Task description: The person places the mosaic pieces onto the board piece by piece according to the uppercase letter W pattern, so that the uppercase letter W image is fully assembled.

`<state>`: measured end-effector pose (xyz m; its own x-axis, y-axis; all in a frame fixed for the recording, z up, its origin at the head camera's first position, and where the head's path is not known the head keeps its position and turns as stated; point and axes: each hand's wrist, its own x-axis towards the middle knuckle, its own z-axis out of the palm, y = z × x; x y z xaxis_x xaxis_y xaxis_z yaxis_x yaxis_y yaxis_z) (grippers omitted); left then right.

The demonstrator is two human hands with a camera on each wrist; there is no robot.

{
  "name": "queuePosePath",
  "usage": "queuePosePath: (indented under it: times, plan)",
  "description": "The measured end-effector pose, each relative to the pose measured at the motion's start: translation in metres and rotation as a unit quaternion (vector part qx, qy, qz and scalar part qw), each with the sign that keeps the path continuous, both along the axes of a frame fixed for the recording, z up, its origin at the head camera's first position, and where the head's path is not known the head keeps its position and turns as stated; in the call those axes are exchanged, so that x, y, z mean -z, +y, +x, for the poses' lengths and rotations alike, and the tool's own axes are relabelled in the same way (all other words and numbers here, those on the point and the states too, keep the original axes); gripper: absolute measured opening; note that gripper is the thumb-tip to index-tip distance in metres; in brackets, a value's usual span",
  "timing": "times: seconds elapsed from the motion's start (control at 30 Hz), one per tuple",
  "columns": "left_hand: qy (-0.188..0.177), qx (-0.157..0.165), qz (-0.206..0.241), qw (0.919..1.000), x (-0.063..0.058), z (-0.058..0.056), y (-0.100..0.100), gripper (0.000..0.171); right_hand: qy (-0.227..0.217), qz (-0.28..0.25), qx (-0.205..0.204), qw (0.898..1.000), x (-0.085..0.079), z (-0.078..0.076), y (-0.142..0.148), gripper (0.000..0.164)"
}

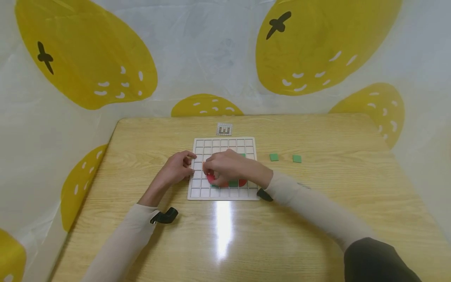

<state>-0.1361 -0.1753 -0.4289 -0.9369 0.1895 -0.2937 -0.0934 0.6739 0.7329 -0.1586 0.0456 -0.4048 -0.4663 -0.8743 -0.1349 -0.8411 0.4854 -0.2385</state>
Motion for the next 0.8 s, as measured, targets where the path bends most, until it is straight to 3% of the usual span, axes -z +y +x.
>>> queuePosePath:
  times: [0.33, 0.8]
  plan:
    - [0.015, 0.007, 0.001, 0.9999, 0.000, 0.000, -0.001, 0.046, 0.020, -0.013, -0.037, 0.999, 0.008, 0.004, -0.010, 0.011]
    - [0.013, 0.007, -0.011, 0.9998, 0.001, 0.000, -0.001, 0.045, 0.036, -0.014, -0.048, 0.998, 0.012, 0.007, -0.013, 0.012]
